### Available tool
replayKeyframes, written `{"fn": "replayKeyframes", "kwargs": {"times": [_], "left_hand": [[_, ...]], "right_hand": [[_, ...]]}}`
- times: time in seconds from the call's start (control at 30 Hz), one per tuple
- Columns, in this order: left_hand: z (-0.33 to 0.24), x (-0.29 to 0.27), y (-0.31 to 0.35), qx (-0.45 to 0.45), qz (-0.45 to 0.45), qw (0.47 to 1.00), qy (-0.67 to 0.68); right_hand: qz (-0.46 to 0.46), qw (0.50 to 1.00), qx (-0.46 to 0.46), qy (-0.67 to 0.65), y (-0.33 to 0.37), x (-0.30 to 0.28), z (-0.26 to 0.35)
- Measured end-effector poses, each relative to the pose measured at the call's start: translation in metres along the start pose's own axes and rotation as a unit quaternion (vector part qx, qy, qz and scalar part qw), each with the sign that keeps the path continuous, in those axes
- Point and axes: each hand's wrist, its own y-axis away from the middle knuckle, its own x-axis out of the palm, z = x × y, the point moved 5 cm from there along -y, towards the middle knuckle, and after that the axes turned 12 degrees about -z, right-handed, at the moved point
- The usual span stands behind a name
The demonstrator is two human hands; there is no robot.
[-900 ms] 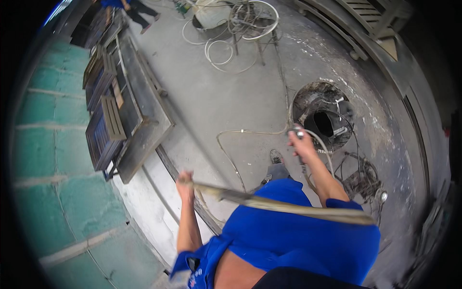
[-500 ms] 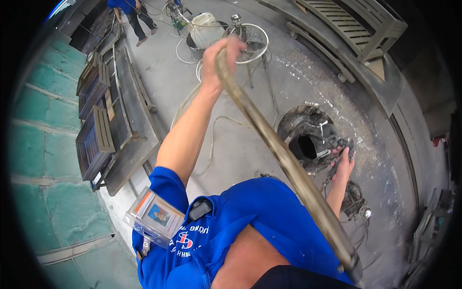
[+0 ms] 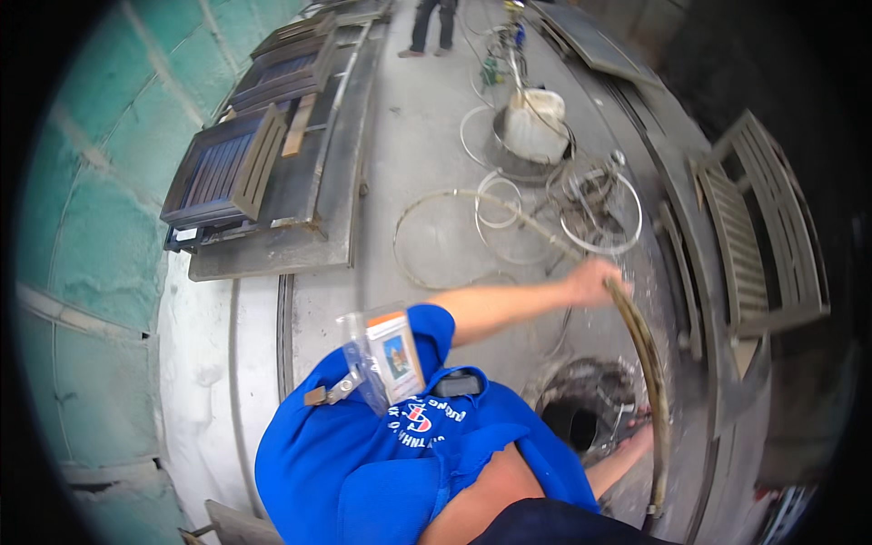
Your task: The person uses a spray gun connected to a hose to apply a coating to wooden furniture pieces arranged on a metal rack. They move around the rack to cover different surfaces and sides of the furniture.
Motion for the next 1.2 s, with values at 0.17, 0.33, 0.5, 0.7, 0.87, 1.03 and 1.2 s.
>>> {"fn": "replayKeyframes", "kwargs": {"times": [0.17, 0.33, 0.5, 0.7, 0.87, 1.03, 1.2], "left_hand": [[0.014, -0.002, -0.015, 0.063, 0.092, 0.992, 0.052], [-0.016, -0.004, -0.054, 0.095, 0.129, 0.986, 0.054], [-0.02, 0.022, -0.099, 0.126, 0.214, 0.963, 0.102], [0.104, 0.059, -0.12, 0.156, 0.291, 0.939, 0.096], [0.237, 0.033, -0.091, -0.009, 0.511, 0.844, -0.16], [0.247, -0.003, -0.102, -0.091, 0.581, 0.799, -0.127], [0.239, -0.014, -0.12, -0.161, 0.536, 0.823, -0.1]], "right_hand": [[-0.021, 0.999, -0.04, 0.007, 0.023, 0.081, 0.04], [-0.042, 0.993, -0.093, 0.058, 0.027, 0.106, 0.055], [-0.076, 0.994, -0.079, -0.008, -0.021, 0.154, 0.041], [0.069, 0.983, -0.145, 0.084, -0.065, 0.3, 0.018], [0.221, 0.961, -0.143, 0.085, -0.101, 0.428, 0.007], [0.344, 0.923, -0.135, 0.105, -0.118, 0.524, -0.012], [0.426, 0.873, -0.202, 0.125, -0.106, 0.571, -0.014]]}}
